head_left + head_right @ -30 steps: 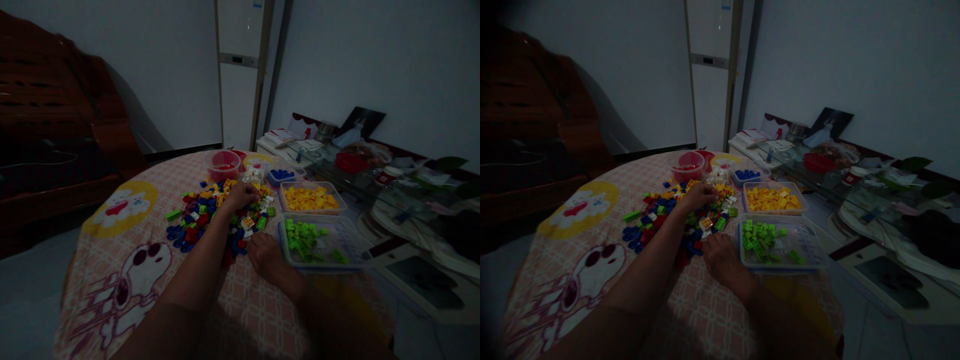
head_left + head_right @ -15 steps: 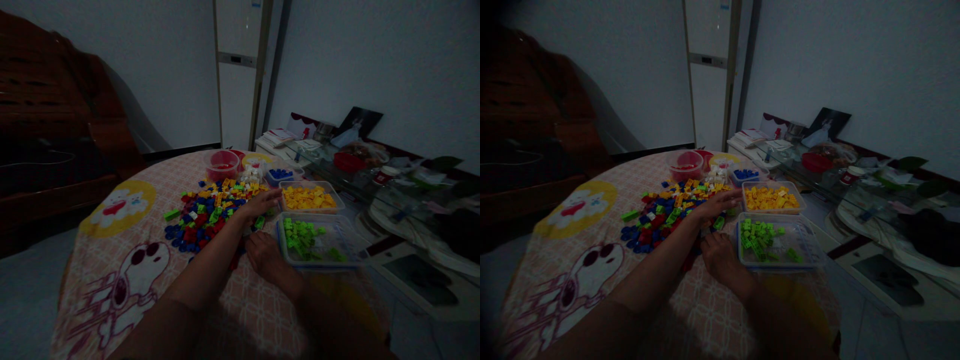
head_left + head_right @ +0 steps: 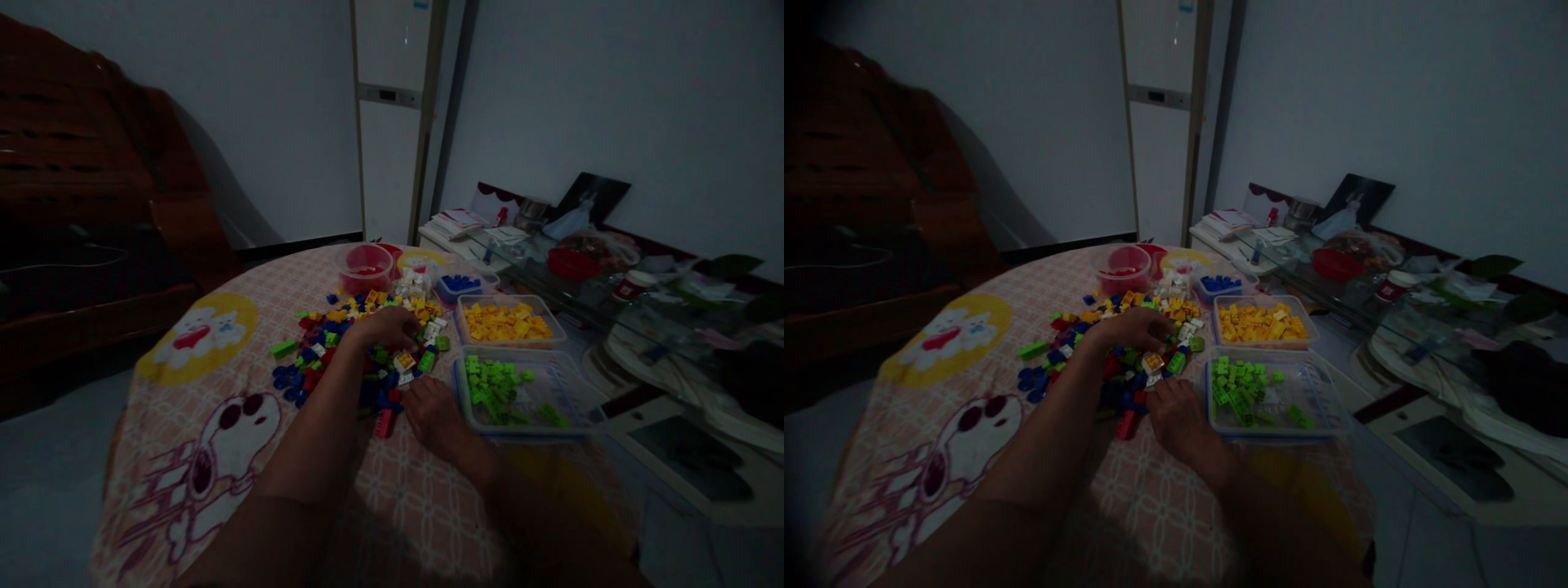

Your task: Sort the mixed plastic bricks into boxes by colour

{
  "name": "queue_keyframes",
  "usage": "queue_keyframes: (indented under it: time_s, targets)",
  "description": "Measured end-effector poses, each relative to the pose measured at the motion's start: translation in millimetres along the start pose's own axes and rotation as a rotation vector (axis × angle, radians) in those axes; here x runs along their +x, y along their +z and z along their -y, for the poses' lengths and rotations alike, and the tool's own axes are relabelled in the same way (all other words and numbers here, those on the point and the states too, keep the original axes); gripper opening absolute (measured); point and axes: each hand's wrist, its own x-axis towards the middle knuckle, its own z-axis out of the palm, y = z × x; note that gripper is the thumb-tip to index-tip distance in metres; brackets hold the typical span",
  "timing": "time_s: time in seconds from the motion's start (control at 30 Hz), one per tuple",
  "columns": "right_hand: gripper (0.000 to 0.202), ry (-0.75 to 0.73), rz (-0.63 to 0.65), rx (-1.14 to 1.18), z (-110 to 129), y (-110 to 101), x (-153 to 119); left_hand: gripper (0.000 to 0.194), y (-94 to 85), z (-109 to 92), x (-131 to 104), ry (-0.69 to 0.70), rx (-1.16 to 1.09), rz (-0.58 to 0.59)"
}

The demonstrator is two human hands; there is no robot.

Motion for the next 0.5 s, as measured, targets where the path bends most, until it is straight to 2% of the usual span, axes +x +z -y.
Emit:
queue_keyframes:
  time_s: [0.1,0.17,0.3,0.4,0.5]
  targets:
    - [0.008,0.001,-0.003,-0.005,-0.2,0.2,0.3,0.047,1.9,-10.2,-3.5,-0.008,0.087,0.179]
    - [0.008,-0.001,-0.01,-0.006,-0.2,0.2,0.3,0.05,4.3,-15.3,-3.6,-0.026,0.138,0.208]
    - [0.01,-0.007,-0.011,-0.003,-0.5,0.7,-0.1,0.05,7.1,-16.2,-2.7,-0.065,0.21,0.176]
    - [0.01,-0.005,-0.008,-0.003,-0.5,1.2,0.0,0.05,6.4,-10.0,-2.3,-0.016,0.13,0.157]
    - [0.01,-0.001,-0.009,-0.006,-0.1,1.9,0.5,0.046,5.3,-3.2,-0.9,0.027,-0.007,0.038]
